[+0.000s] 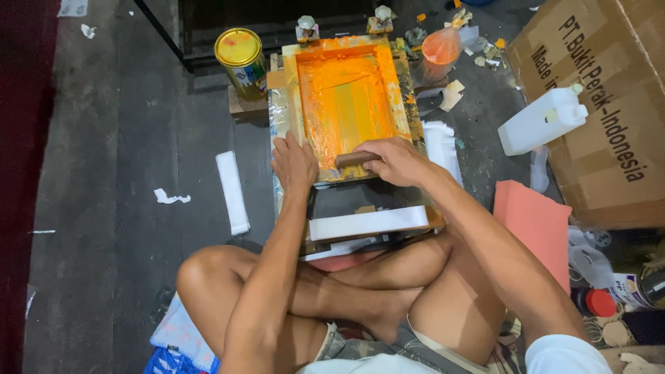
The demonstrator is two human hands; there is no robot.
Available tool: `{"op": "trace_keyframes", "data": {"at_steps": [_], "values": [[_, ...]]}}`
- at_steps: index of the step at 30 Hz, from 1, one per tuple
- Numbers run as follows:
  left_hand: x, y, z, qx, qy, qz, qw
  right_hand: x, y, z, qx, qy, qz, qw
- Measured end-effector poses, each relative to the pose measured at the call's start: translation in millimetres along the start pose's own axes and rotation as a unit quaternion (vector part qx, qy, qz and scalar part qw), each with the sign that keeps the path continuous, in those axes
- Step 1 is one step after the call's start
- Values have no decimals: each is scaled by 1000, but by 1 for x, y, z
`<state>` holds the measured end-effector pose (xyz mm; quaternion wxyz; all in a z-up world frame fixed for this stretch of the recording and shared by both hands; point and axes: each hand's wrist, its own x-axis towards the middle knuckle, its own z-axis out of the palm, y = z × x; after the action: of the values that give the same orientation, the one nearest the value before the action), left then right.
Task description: The person sits cross-legged on the floor and places a white rectangular sheet into a wooden screen printing frame. They then use a squeegee to spread orange ink across the screen mesh, repeatedly pulling the ink through the frame to coat the sheet underneath.
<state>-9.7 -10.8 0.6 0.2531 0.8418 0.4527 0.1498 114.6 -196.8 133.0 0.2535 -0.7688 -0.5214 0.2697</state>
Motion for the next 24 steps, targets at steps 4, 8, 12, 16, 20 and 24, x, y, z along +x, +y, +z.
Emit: {"op": "trace_keyframes", "data": {"at_steps": [4,8,12,16,20,24], "values": [[21,-6,5,-1,4,0,1000,12,7,-9,-16,-23,33,999],[41,5,6,-23,45,-3,999,29,21,-14,33,31,12,999],[63,14,2,-15,71,6,997,62,48,-11,36,134,-68,988],[72,18,1,-3,87,11,996,101,75,-7,30,157,-95,982],[68,23,-9,-4,97,21,995,129,93,4,-23,209,-106,972],[68,26,-8,4,115,29,993,126,74,2,-48,216,-99,970]]}}
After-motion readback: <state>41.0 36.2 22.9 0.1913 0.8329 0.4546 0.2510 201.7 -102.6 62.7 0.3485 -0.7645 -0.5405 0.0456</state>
